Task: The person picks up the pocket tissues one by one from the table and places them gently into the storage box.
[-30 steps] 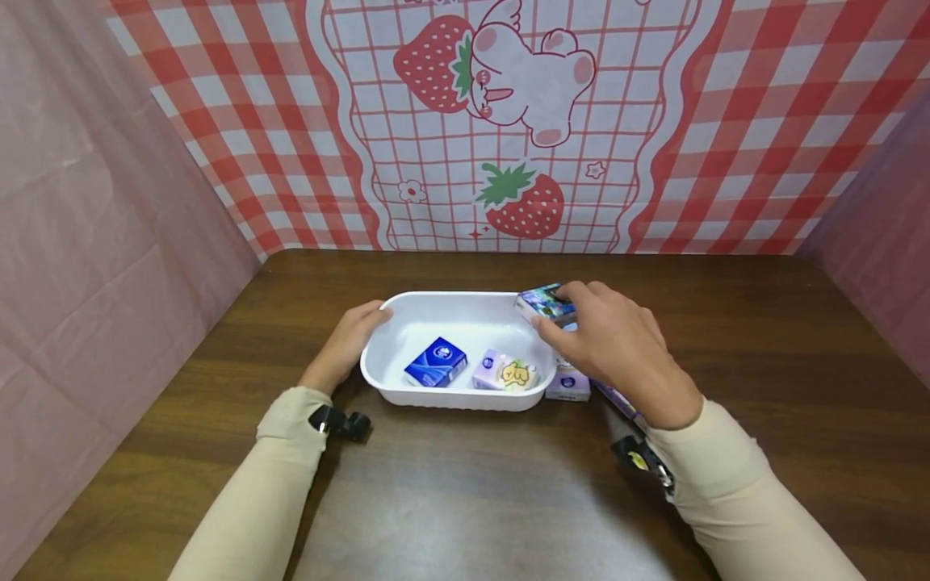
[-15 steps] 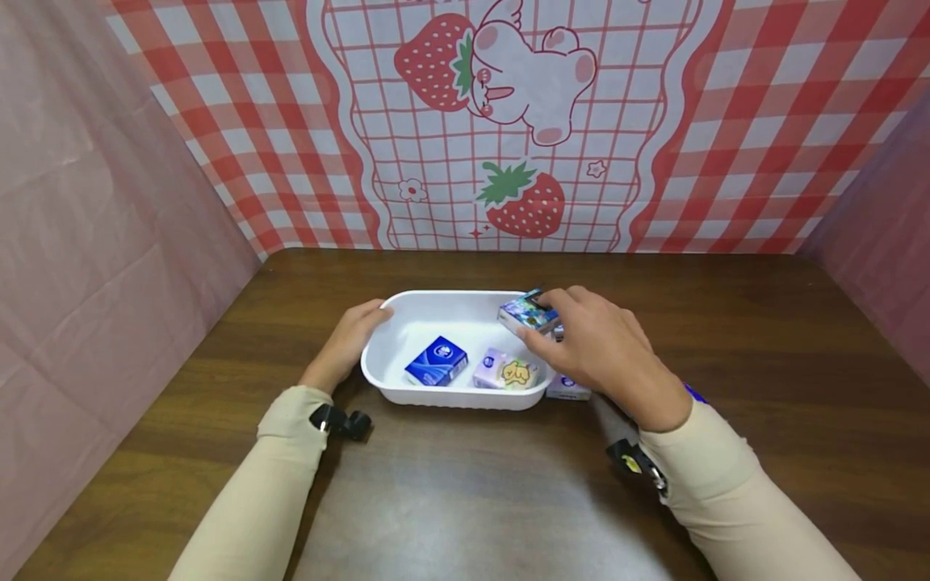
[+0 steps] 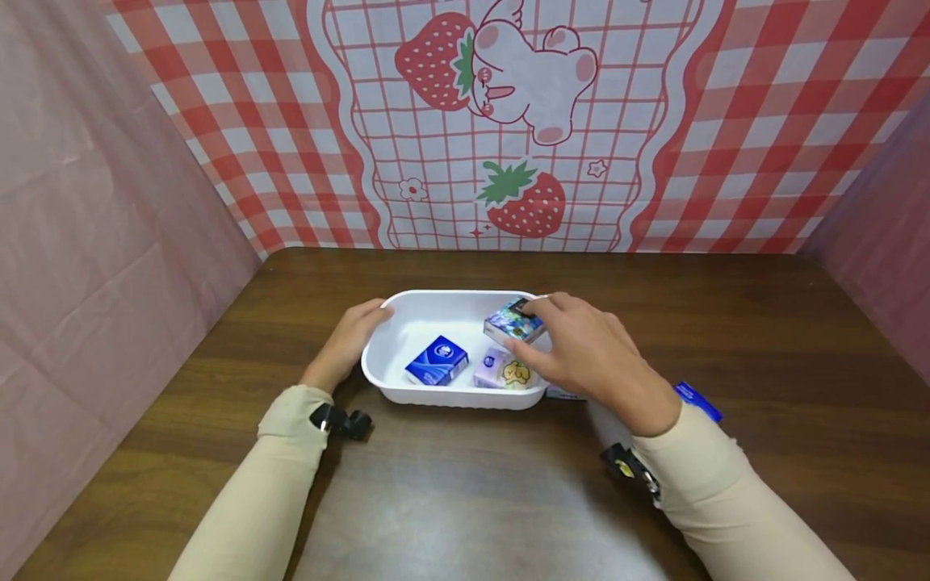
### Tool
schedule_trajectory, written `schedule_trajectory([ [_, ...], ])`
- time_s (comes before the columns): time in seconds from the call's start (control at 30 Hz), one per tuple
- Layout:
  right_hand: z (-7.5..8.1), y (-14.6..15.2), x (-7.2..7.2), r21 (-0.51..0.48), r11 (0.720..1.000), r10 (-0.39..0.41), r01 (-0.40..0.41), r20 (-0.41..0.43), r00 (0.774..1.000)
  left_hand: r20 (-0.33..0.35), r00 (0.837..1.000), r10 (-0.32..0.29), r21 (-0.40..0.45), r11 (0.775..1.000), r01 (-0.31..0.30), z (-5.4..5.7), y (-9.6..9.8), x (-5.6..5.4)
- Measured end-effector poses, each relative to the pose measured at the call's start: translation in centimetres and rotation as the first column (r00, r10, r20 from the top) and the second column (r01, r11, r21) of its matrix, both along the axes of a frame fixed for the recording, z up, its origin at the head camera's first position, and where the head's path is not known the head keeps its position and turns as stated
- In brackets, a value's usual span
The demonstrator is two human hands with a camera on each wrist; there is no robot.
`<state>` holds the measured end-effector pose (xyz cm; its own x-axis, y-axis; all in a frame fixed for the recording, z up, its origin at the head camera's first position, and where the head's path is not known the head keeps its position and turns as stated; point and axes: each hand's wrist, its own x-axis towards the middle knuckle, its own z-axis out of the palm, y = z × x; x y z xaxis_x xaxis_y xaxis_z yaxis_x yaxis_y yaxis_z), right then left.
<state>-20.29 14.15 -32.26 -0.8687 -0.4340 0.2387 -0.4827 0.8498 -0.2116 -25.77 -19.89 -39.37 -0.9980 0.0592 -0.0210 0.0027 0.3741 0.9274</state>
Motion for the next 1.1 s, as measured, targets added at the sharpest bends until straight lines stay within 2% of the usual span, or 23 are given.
schedule_trajectory([
  [0.3, -0.8, -0.5, 0.0, 0.01, 0.998, 0.068, -0.068, -0.058, 0.996, -0.047, 0.999, -0.013, 0.009, 1.0, 0.014, -0.2, -0.1, 0.0],
  [0.83, -1.5, -0.9, -0.2, -0.01, 0.998, 0.057, -0.057, -0.032, 0.998, -0.033, 0.999, -0.007, 0.008, 1.0, 0.007, 0.0, 0.1, 0.1],
  [1.1, -1.7, -0.9, -0.2, -0.021, 0.996, 0.08, -0.081, -0.034, 0.996, -0.014, 1.0, 0.0, 0.003, 1.0, 0.0, -0.2, 0.0, -0.1],
])
